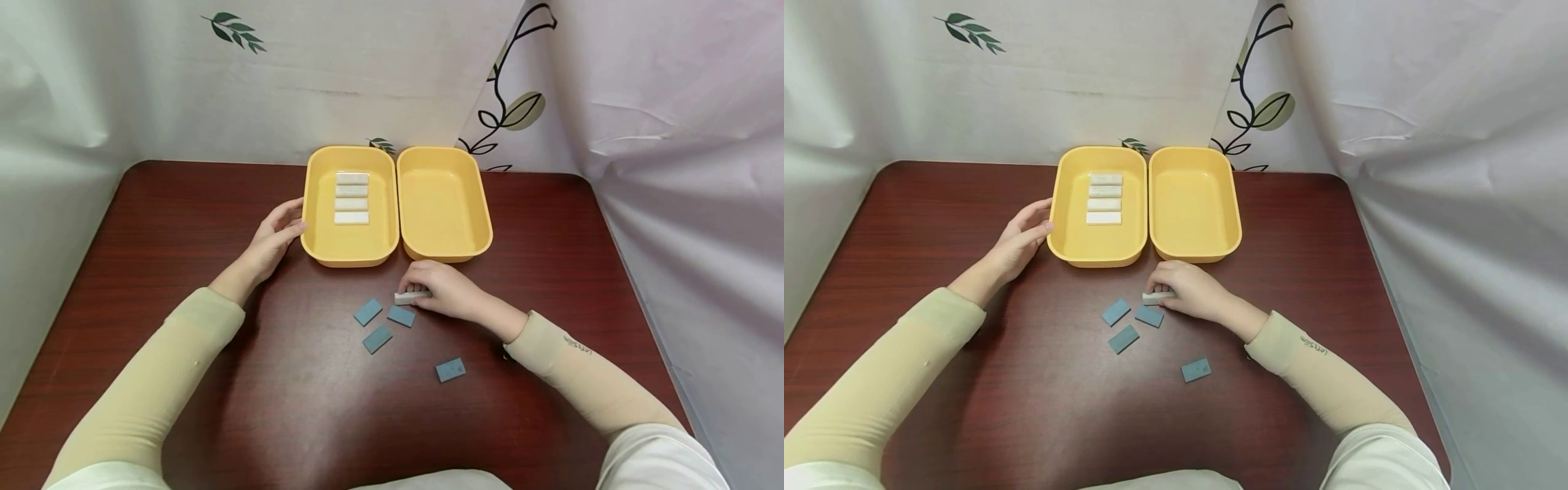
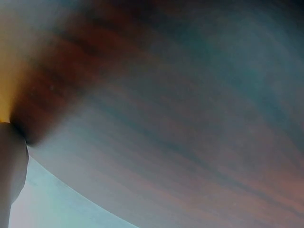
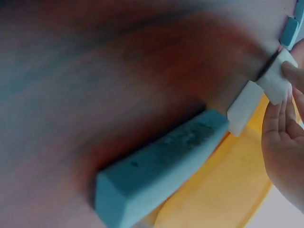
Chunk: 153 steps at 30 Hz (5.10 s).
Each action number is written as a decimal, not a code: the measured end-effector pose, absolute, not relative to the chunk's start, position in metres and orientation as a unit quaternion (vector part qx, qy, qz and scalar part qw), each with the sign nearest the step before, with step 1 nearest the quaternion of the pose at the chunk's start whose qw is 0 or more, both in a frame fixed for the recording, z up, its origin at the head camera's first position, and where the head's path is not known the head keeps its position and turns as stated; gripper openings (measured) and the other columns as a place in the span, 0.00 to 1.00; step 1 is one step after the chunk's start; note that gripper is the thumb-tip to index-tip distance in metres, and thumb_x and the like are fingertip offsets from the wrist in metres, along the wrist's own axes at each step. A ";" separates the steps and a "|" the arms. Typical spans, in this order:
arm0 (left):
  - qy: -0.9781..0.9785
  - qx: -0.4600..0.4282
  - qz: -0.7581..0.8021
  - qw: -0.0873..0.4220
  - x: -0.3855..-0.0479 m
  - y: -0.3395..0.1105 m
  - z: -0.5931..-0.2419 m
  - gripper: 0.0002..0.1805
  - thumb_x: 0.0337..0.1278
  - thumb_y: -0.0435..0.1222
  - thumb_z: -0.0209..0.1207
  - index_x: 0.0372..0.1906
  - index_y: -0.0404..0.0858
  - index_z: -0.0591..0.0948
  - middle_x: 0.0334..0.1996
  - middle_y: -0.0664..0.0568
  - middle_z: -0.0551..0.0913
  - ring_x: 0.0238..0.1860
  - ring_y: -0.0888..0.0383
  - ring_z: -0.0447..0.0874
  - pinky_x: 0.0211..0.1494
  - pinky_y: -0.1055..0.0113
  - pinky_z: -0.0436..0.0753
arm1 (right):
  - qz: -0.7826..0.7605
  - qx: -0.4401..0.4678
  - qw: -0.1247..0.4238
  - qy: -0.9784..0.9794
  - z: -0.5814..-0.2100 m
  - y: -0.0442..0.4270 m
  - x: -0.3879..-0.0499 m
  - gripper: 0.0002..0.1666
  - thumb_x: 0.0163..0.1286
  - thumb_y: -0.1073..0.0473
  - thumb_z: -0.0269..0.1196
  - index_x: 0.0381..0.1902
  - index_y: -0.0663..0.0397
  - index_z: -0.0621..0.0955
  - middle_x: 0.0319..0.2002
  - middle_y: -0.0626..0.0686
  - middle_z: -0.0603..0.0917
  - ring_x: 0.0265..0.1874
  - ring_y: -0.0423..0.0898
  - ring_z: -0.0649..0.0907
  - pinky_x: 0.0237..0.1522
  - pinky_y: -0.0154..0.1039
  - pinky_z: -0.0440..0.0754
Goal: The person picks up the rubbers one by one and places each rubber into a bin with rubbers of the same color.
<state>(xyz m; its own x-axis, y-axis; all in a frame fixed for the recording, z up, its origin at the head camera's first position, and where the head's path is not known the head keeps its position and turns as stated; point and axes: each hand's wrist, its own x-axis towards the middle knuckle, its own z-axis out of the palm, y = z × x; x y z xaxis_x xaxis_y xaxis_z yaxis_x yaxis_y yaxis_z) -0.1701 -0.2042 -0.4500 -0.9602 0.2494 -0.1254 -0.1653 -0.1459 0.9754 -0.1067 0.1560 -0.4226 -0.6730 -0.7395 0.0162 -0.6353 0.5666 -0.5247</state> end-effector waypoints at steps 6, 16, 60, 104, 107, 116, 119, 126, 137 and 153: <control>0.642 0.032 0.754 0.138 -0.170 -0.204 -0.450 0.31 0.79 0.29 0.52 0.81 0.37 0.63 0.62 0.59 0.75 0.63 0.63 0.74 0.66 0.78 0.74 | -0.244 -0.398 0.106 0.878 -0.418 0.155 -0.106 0.12 0.66 0.66 0.75 0.45 0.50 0.87 0.42 0.48 0.86 0.40 0.44 0.83 0.45 0.39 0.84; 0.645 0.030 0.751 0.140 -0.170 -0.204 -0.449 0.31 0.79 0.29 0.52 0.82 0.38 0.62 0.63 0.58 0.74 0.64 0.62 0.73 0.67 0.77 0.74 | -0.261 -0.410 0.089 0.869 -0.398 0.148 -0.106 0.10 0.68 0.65 0.74 0.45 0.48 0.88 0.43 0.48 0.87 0.40 0.43 0.83 0.45 0.38 0.83; 0.645 0.032 0.751 0.140 -0.172 -0.204 -0.450 0.32 0.79 0.29 0.52 0.82 0.36 0.61 0.63 0.56 0.74 0.64 0.62 0.73 0.65 0.78 0.75 | -0.329 -0.391 0.062 0.857 -0.365 0.094 -0.161 0.10 0.70 0.65 0.72 0.48 0.53 0.89 0.44 0.52 0.88 0.44 0.47 0.83 0.49 0.41 0.83; 0.647 0.029 0.749 0.141 -0.171 -0.204 -0.448 0.31 0.79 0.29 0.52 0.81 0.37 0.63 0.63 0.57 0.75 0.63 0.63 0.74 0.65 0.78 0.75 | -0.329 -0.336 0.119 0.874 -0.395 0.061 -0.207 0.07 0.72 0.66 0.71 0.46 0.56 0.89 0.44 0.54 0.87 0.46 0.48 0.82 0.52 0.38 0.82; 0.644 0.030 0.752 0.141 -0.171 -0.205 -0.449 0.31 0.79 0.29 0.52 0.81 0.37 0.63 0.63 0.57 0.75 0.63 0.62 0.74 0.65 0.77 0.75 | -0.318 -0.342 0.121 0.876 -0.397 0.059 -0.210 0.07 0.72 0.67 0.71 0.46 0.57 0.89 0.44 0.54 0.87 0.46 0.48 0.83 0.52 0.38 0.82; 0.645 0.028 0.750 0.143 -0.169 -0.205 -0.448 0.31 0.80 0.29 0.52 0.81 0.37 0.63 0.63 0.58 0.74 0.64 0.63 0.73 0.66 0.77 0.74 | -0.292 -0.343 0.137 0.882 -0.398 0.051 -0.215 0.07 0.72 0.66 0.70 0.46 0.56 0.88 0.43 0.54 0.86 0.45 0.47 0.83 0.53 0.37 0.82; 0.648 0.028 0.748 0.144 -0.169 -0.205 -0.448 0.31 0.80 0.30 0.52 0.82 0.37 0.62 0.63 0.58 0.74 0.63 0.63 0.73 0.66 0.77 0.74 | -0.286 -0.342 0.141 0.884 -0.399 0.049 -0.217 0.07 0.72 0.67 0.70 0.46 0.56 0.88 0.42 0.54 0.86 0.44 0.47 0.83 0.53 0.37 0.81; 0.649 0.032 0.747 0.142 -0.170 -0.205 -0.449 0.31 0.80 0.30 0.52 0.82 0.37 0.62 0.64 0.58 0.74 0.63 0.63 0.73 0.65 0.78 0.74 | -0.271 -0.343 0.151 0.887 -0.400 0.045 -0.222 0.08 0.71 0.68 0.71 0.46 0.56 0.88 0.42 0.54 0.86 0.45 0.47 0.83 0.54 0.38 0.81; 0.650 0.026 0.747 0.139 -0.170 -0.204 -0.449 0.31 0.80 0.30 0.52 0.81 0.38 0.63 0.64 0.58 0.74 0.64 0.63 0.73 0.66 0.78 0.74 | -0.247 -0.335 0.174 0.892 -0.398 0.038 -0.224 0.08 0.71 0.68 0.69 0.46 0.55 0.88 0.43 0.53 0.85 0.45 0.46 0.81 0.54 0.37 0.79; 0.644 0.028 0.752 0.140 -0.172 -0.204 -0.451 0.31 0.79 0.29 0.52 0.81 0.37 0.63 0.62 0.57 0.75 0.62 0.62 0.73 0.66 0.77 0.74 | -0.213 -0.333 0.170 0.903 -0.401 0.036 -0.225 0.09 0.73 0.68 0.66 0.47 0.53 0.88 0.44 0.52 0.86 0.45 0.45 0.82 0.55 0.39 0.80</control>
